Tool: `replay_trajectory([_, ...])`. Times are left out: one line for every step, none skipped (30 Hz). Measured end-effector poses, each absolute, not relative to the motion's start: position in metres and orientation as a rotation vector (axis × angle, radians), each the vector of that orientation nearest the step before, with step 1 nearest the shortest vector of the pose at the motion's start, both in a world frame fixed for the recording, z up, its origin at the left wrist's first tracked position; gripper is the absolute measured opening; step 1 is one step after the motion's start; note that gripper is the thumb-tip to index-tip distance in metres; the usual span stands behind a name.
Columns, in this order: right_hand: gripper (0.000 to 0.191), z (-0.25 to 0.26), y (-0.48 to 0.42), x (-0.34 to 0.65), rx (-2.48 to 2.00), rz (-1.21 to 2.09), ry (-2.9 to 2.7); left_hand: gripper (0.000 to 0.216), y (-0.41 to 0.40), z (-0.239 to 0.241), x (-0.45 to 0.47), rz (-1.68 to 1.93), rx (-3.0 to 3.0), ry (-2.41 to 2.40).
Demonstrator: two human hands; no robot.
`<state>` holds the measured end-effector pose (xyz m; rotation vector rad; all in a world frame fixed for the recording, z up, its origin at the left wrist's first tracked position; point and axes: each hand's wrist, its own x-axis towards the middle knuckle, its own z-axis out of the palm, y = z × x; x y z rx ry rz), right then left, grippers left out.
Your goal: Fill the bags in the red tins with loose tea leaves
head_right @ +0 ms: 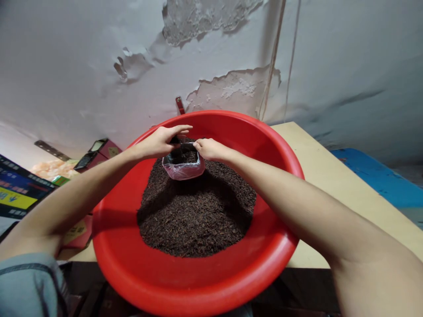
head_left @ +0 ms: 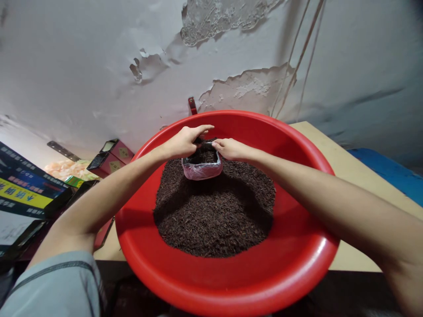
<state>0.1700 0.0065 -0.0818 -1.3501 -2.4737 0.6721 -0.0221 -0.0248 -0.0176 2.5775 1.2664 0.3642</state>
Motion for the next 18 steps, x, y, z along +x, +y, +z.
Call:
replay_trajectory([0.041, -0.081, 0.006, 0.17, -1.358, 0.674, -2.47, 0.07, -0.025, -0.018, -0.022, 0.365, 2.595, 1.267])
replay_trajectory([0.041, -0.081, 0.005, 0.17, -1.366, 0.679, -2.468, 0.069, -0.026, -0.018, -0.023, 0.368, 2.614, 1.27])
replay_trajectory([0.041, -0.081, 0.005, 0.17, -1.369, 0.683, -2.469, 0.067, -0.026, -0.019, -0.023, 0.371, 2.631, 1.274])
replay_trajectory([0.041, -0.081, 0.005, 0.17, -1.368, 0.684, -2.472, 0.065, -0.026, -0.019, -0.024, 0.378, 2.644, 1.278])
replay_trajectory([0.041, -0.08, 0.004, 0.171, -1.365, 0.68, -2.475, 0.063, -0.026, -0.02, -0.025, 0.382, 2.652, 1.279])
replay_trajectory([0.041, -0.08, 0.004, 0.171, -1.36, 0.674, -2.479, 0.062, -0.025, -0.021, -0.026, 0.382, 2.657, 1.281])
replay_trajectory([0.041, -0.08, 0.004, 0.171, -1.358, 0.67, -2.482, 0.062, -0.025, -0.021, -0.028, 0.382, 2.659, 1.28])
replay_trajectory([0.041, -0.079, 0.003, 0.171, -1.36, 0.667, -2.484, 0.062, -0.024, -0.022, -0.029, 0.382, 2.658, 1.28])
replay_trajectory([0.041, -0.079, 0.003, 0.171, -1.363, 0.663, -2.485, 0.063, -0.023, -0.023, -0.03, 0.379, 2.656, 1.281])
replay_trajectory([0.041, -0.079, 0.003, 0.171, -1.369, 0.66, -2.486, 0.064, -0.023, -0.024, -0.031, 0.369, 2.654, 1.281])
replay_trajectory([0.041, -0.078, 0.002, 0.171, -1.374, 0.656, -2.489, 0.065, -0.022, -0.024, -0.032, 0.351, 2.653, 1.281])
replay_trajectory([0.041, -0.078, 0.002, 0.171, -1.378, 0.649, -2.491, 0.066, -0.022, -0.025, -0.033, 0.321, 2.652, 1.285])
replay_trajectory([0.04, -0.078, 0.002, 0.171, -1.379, 0.644, -2.494, 0.066, -0.022, -0.026, -0.033, 0.276, 2.653, 1.297])
replay_trajectory([0.039, -0.078, 0.002, 0.171, -1.378, 0.641, -2.498, 0.068, -0.022, -0.027, -0.033, 0.218, 2.656, 1.323])
replay_trajectory([0.039, -0.078, 0.002, 0.171, -1.378, 0.64, -2.501, 0.069, -0.023, -0.028, -0.033, 0.15, 2.658, 1.361])
replay_trajectory([0.039, -0.078, 0.003, 0.171, -1.374, 0.641, -2.506, 0.073, -0.023, -0.029, -0.033, 0.079, 2.657, 1.408])
replay_trajectory([0.039, -0.078, 0.003, 0.171, -1.37, 0.643, -2.512, 0.078, -0.024, -0.03, -0.032, 0.007, 2.65, 1.458])
replay_trajectory([0.039, -0.078, 0.003, 0.171, -1.368, 0.644, -2.518, 0.086, -0.026, -0.031, -0.033, -0.055, 2.636, 1.506])
